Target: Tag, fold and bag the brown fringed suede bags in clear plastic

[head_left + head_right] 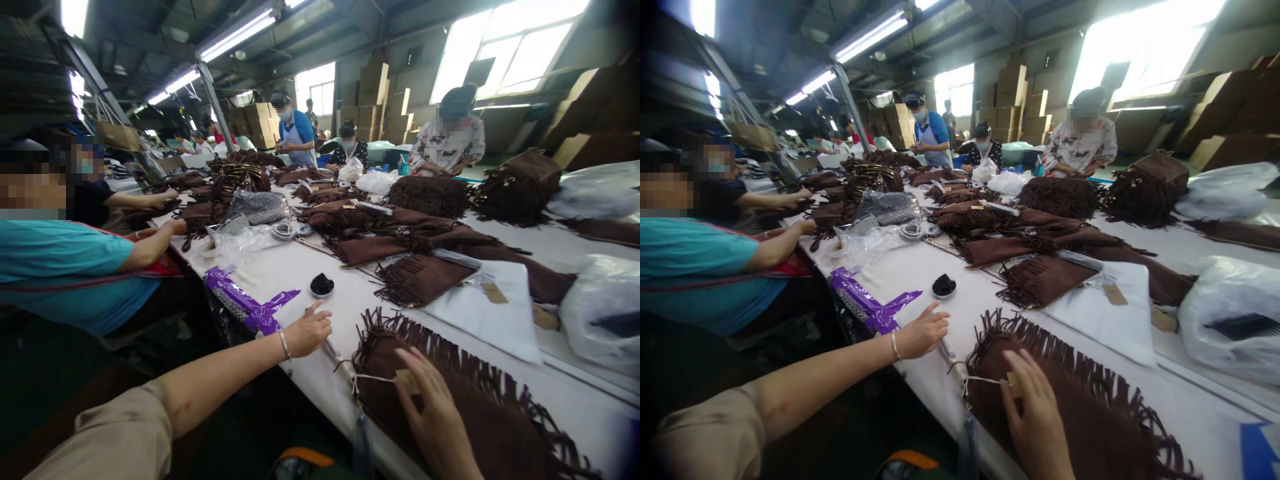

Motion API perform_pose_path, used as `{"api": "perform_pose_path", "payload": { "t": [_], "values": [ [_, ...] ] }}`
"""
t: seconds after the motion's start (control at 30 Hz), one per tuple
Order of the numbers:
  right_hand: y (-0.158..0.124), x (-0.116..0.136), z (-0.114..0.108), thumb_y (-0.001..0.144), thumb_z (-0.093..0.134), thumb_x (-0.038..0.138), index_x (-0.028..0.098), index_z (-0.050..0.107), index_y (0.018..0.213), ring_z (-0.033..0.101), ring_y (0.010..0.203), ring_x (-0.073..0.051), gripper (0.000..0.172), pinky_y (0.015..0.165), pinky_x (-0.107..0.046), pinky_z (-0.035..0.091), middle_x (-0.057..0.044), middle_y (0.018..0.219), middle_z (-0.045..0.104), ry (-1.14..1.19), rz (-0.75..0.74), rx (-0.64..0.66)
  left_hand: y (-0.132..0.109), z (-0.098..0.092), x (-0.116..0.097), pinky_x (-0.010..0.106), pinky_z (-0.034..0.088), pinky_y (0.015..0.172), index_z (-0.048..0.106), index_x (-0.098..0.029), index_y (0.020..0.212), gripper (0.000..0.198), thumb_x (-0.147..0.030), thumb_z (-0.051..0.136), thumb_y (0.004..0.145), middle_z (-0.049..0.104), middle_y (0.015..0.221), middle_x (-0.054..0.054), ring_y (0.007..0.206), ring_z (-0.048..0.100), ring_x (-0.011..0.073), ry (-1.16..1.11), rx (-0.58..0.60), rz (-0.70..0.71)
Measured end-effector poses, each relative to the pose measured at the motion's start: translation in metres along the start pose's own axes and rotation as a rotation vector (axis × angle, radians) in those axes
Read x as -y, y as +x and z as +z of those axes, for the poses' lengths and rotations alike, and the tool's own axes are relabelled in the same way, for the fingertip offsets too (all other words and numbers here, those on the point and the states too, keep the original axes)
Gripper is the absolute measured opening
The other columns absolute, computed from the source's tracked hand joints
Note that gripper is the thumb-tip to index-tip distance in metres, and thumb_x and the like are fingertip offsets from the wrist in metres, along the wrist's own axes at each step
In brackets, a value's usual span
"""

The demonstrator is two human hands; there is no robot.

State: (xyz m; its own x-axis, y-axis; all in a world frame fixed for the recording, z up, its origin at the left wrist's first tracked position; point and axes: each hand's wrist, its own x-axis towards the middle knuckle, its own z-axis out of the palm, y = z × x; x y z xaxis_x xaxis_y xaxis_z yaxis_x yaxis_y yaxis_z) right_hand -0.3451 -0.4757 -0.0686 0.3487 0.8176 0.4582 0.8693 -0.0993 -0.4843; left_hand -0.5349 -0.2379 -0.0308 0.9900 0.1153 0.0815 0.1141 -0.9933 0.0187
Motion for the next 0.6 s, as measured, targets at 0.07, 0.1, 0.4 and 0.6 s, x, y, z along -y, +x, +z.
{"api": "perform_pose_path", "payload": {
  "t": [0.07, 0.1, 0.4, 0.6],
  "values": [
    [-0.004, 0.007, 0.008, 0.090, 0.046, 0.042, 0.031, 0.045, 0.130, 0.037, 0.131, -0.025, 0.041, 0.108, -0.052, 0.031, 0.001, 0.132, 0.054, -0.093, -0.167, 0.212, -0.025, -0.008, -0.009, 0.050, 0.020, 0.108, 0.058, -0.014, 0.090, 0.016, -0.010, 0.056, 0.075, 0.060, 0.093, 0.010, 0.106, 0.050, 0.0277, -0.040, 0.088, -0.133],
    [-0.007, 0.009, 0.013, 0.089, 0.047, 0.045, 0.030, 0.047, 0.129, 0.039, 0.130, -0.027, 0.042, 0.107, -0.054, 0.031, 0.001, 0.131, 0.055, -0.151, -0.195, 0.274, -0.037, -0.011, -0.016, 0.049, 0.027, 0.104, 0.058, -0.014, 0.091, 0.018, -0.013, 0.057, 0.074, 0.060, 0.090, 0.010, 0.099, 0.052, 0.0276, -0.080, 0.124, -0.231],
    [-0.037, 0.027, 0.033, 0.077, 0.052, 0.061, 0.019, 0.041, 0.138, 0.028, 0.134, -0.039, 0.075, 0.106, -0.062, 0.026, -0.010, 0.140, 0.044, -0.296, -0.120, 0.270, -0.080, 0.018, -0.106, 0.024, 0.041, 0.058, 0.066, -0.017, 0.083, 0.042, -0.058, 0.054, 0.080, 0.058, 0.065, 0.001, 0.056, 0.049, 0.0139, -1.287, 0.472, -0.641],
    [-0.040, 0.028, 0.031, 0.066, 0.047, 0.018, 0.014, 0.035, 0.140, 0.024, 0.137, -0.032, 0.075, 0.110, -0.061, 0.022, -0.008, 0.146, 0.033, -0.275, -0.151, 0.361, -0.051, 0.053, -0.137, 0.034, 0.046, 0.069, 0.067, -0.013, 0.077, 0.048, -0.059, 0.072, 0.064, 0.063, 0.065, 0.005, 0.060, 0.056, 0.0183, -1.728, 0.418, -0.756]
  ]
}}
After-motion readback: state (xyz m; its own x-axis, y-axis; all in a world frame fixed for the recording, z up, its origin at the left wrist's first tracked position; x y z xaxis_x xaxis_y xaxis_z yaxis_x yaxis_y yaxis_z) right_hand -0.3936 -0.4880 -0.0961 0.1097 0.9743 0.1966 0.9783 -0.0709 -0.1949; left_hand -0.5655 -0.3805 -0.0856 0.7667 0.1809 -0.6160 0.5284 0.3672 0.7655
